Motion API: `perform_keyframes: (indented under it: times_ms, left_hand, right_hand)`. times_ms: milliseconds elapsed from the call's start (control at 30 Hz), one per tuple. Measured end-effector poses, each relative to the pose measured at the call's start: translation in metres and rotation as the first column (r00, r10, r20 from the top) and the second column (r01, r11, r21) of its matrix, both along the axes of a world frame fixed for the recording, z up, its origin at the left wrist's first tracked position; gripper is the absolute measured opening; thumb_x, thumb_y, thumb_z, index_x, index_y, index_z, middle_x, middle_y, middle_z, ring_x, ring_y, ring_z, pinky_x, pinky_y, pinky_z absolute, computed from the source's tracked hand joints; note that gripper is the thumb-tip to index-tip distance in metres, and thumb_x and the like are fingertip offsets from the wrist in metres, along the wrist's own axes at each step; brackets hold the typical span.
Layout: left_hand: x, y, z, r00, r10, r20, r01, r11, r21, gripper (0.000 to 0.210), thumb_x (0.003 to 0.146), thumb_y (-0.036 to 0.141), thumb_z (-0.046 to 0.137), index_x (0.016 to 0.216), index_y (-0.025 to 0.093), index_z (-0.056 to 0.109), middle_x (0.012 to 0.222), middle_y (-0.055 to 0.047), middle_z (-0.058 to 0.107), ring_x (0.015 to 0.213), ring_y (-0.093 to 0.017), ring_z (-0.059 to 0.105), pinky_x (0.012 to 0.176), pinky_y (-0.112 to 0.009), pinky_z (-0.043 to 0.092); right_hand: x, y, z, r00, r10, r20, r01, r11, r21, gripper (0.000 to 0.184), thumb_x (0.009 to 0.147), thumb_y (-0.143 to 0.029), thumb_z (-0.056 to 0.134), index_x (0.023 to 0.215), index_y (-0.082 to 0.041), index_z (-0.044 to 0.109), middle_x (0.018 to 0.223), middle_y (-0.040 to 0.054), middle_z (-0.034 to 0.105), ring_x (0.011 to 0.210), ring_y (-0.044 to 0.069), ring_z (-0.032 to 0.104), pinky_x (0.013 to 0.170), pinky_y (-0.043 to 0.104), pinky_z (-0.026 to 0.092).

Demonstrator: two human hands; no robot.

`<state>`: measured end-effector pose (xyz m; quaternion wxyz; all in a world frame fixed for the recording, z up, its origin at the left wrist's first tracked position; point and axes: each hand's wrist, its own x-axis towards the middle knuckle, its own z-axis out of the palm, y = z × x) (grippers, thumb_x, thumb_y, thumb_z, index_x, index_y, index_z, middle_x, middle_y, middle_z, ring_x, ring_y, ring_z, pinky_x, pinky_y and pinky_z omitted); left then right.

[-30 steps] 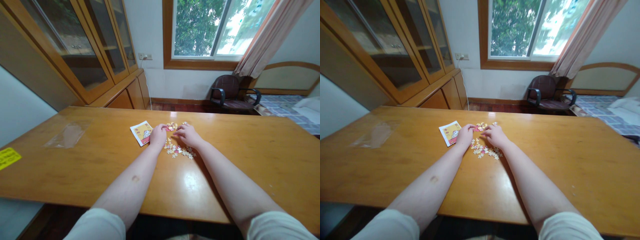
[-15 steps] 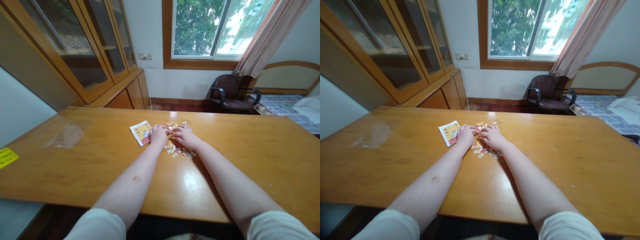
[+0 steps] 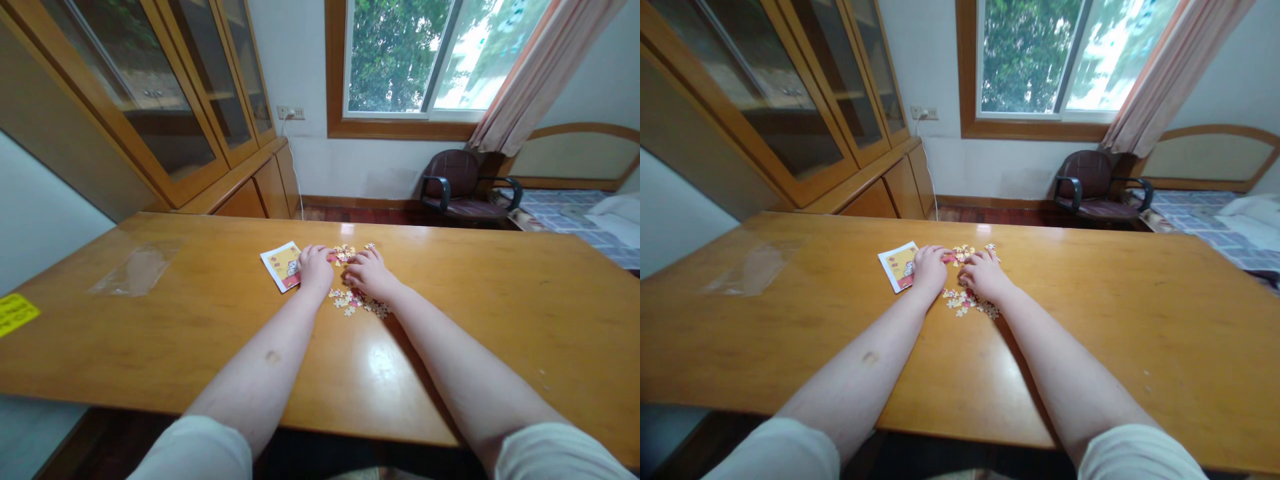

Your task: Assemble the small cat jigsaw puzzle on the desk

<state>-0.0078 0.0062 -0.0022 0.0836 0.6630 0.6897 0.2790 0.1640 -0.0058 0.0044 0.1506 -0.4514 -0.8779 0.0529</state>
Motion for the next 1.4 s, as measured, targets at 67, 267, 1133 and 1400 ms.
perform_keyframes:
  times_ms: [67,267,1133,1400]
  left_hand:
    - [0.0,-0.001,0.001,1.0,-0.009,0.005,0.009,1.0,-0.006,0.046,0.074,0.004,0.048,0.104,0.031,0.071,0.125,0.001,0.062,0.128,-0.024,0.038,0.111,-0.041,0.026]
    - [0.001,-0.003,0.005,0.999,-0.021,0.028,0.021,1.0,-0.012,0.045,0.075,0.005,0.047,0.104,0.029,0.071,0.125,0.0,0.062,0.126,-0.024,0.039,0.11,-0.041,0.027]
    - [0.007,0.002,-0.01,0.962,-0.259,-0.088,0.247,0.961,-0.125,0.034,0.082,0.018,0.051,0.098,0.035,0.075,0.124,0.004,0.064,0.127,-0.025,0.04,0.112,-0.044,0.025]
    - [0.006,0.002,-0.008,0.96,-0.268,-0.078,0.259,0.96,-0.108,0.036,0.081,0.016,0.05,0.098,0.034,0.075,0.123,0.003,0.065,0.124,-0.024,0.043,0.109,-0.043,0.03]
  right_hand:
    - [0.001,0.003,-0.006,1.0,0.004,-0.006,-0.004,1.0,0.013,0.02,0.089,-0.036,0.058,0.1,-0.034,0.074,0.118,0.0034,0.064,0.116,0.025,0.044,0.11,0.054,0.012]
    - [0.002,0.008,-0.01,0.999,0.015,-0.042,-0.015,1.0,0.001,0.01,0.081,-0.035,0.069,0.085,-0.029,0.077,0.105,0.0037,0.068,0.107,0.024,0.048,0.104,0.046,0.022]
    - [0.027,0.016,-0.001,0.984,0.109,-0.143,-0.125,0.986,-0.107,0.042,0.093,-0.039,0.049,0.068,-0.018,0.074,0.071,0.0046,0.065,0.071,0.014,0.057,0.076,0.028,0.04]
    - [0.029,0.019,-0.001,0.952,-0.301,0.043,0.303,0.952,-0.044,0.041,0.095,-0.043,0.043,0.087,-0.02,0.076,0.094,0.0093,0.069,0.091,0.02,0.059,0.082,0.03,0.04]
